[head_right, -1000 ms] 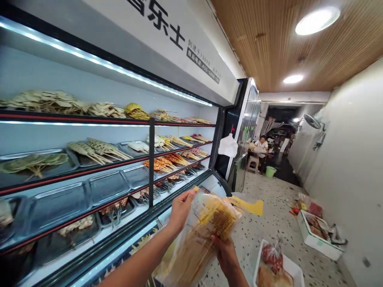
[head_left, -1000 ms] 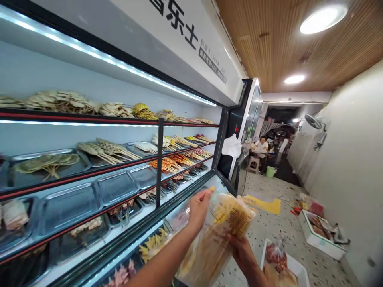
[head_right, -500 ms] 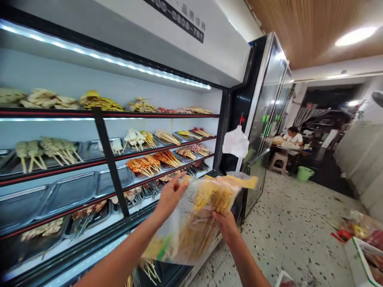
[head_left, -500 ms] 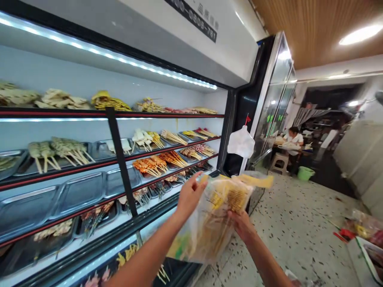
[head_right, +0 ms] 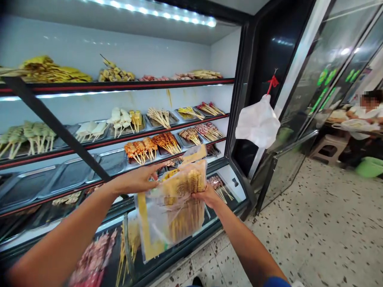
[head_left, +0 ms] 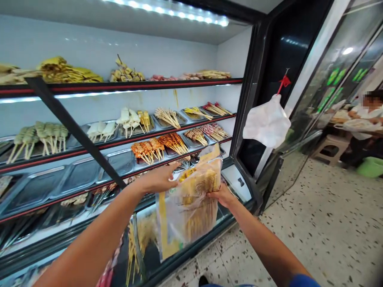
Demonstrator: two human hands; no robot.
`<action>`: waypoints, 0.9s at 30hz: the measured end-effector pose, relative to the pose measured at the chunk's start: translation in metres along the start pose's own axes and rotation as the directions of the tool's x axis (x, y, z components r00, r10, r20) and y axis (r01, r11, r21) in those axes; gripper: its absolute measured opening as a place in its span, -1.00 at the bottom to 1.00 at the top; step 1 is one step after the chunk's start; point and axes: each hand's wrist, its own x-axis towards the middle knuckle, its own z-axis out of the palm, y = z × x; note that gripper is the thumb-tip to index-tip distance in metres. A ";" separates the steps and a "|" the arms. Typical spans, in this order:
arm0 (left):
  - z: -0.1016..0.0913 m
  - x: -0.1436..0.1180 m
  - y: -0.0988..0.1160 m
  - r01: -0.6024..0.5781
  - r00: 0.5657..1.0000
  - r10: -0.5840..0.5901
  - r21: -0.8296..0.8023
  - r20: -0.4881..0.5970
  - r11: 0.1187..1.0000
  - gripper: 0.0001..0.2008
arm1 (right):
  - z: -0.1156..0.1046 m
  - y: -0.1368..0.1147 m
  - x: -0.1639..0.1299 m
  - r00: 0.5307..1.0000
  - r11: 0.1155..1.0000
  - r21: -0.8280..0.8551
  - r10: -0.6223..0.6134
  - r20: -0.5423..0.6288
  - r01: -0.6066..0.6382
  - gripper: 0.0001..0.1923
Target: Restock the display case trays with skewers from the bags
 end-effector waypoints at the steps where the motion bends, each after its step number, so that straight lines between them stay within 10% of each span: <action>1: -0.001 0.009 0.000 0.014 0.997 -0.013 -0.021 0.076 1.000 -0.36 | -0.008 0.000 0.010 1.000 1.000 0.001 0.014 0.026 -0.014 -0.53; 4: -0.002 0.035 0.004 0.053 0.970 -0.012 -0.162 0.243 0.985 -0.45 | -0.029 0.001 0.042 0.996 0.998 0.034 0.053 0.077 -0.056 -0.55; 9: -0.010 0.078 0.022 0.194 0.969 -0.168 -0.136 0.178 0.972 -0.27 | -0.066 0.003 0.097 0.975 0.982 0.127 0.115 0.189 -0.140 -0.59; 17: 0.009 0.163 0.058 0.651 0.743 -0.555 -0.214 0.374 0.728 -0.92 | -0.133 -0.004 0.184 0.864 0.949 0.053 0.258 0.433 -0.310 -0.61; 22: 0.028 0.194 0.065 0.779 0.623 -0.713 -0.171 0.322 0.603 -0.82 | -0.155 0.016 0.217 0.771 0.919 -0.046 0.355 0.530 -0.391 -0.59; 27: 0.046 0.207 0.062 0.769 0.609 -0.732 -0.002 0.305 0.639 -0.75 | -0.158 0.043 0.232 0.762 0.923 -0.115 0.370 0.532 -0.368 -0.49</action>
